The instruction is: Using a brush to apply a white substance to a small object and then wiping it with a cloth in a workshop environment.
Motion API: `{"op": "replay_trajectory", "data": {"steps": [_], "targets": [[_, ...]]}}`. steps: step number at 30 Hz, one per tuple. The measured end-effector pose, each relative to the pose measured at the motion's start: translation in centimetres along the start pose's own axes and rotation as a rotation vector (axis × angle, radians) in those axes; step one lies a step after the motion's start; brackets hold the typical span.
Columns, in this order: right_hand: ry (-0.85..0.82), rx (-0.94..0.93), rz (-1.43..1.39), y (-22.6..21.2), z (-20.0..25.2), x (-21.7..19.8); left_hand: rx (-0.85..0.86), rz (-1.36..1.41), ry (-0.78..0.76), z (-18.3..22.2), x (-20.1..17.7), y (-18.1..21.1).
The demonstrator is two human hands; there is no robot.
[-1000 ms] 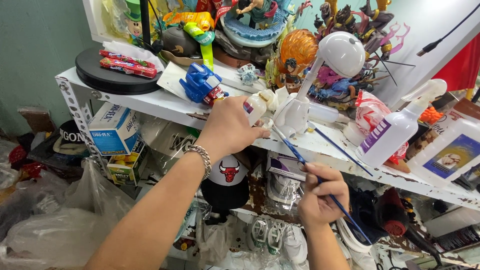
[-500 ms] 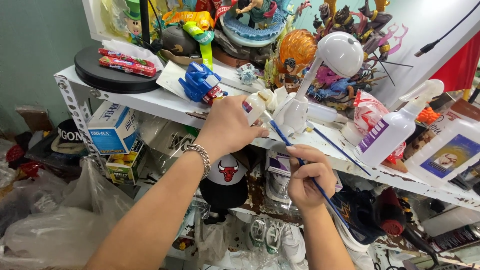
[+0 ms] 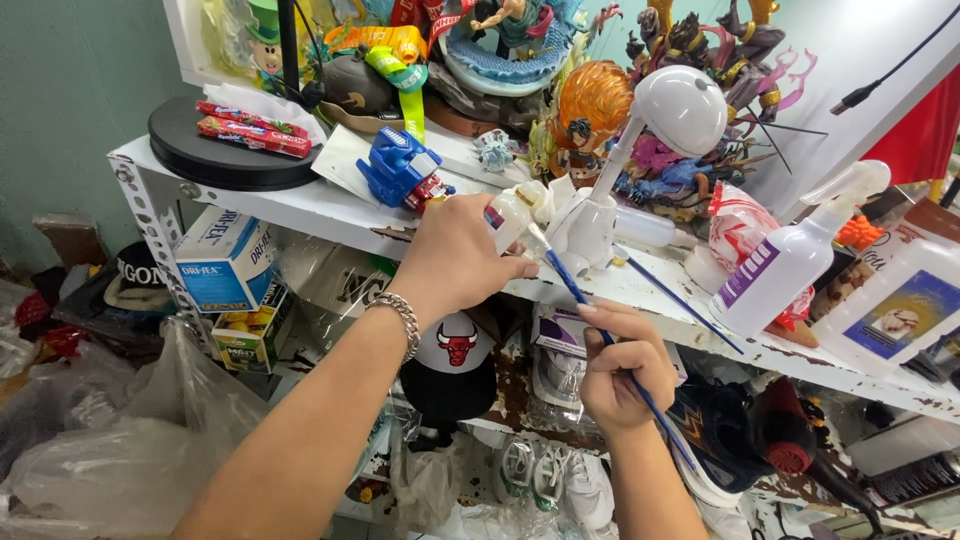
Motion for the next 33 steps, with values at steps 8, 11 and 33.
{"op": "replay_trajectory", "data": {"steps": [8,11,33], "targets": [[-0.073,-0.026,0.023,-1.4,1.4,-1.2,0.017,-0.08,0.014,-1.7,1.0,-1.9],[-0.069,-0.032,0.046,-2.1,1.4,-1.8,-0.007,-0.097,-0.001,-1.7,0.9,-1.7],[0.328,0.449,-0.253,-0.3,3.1,-1.9,-0.029,-0.111,-0.005,-1.6,0.8,-1.6]]}}
Point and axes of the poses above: each hand's wrist, its own z-axis away from the middle knuckle, its own x-axis out of the palm, y = z × x, the point moved 1 cm from there along -z, towards the middle knuckle, and after that the axes turned 1 degree about z, right-handed, at the moved point
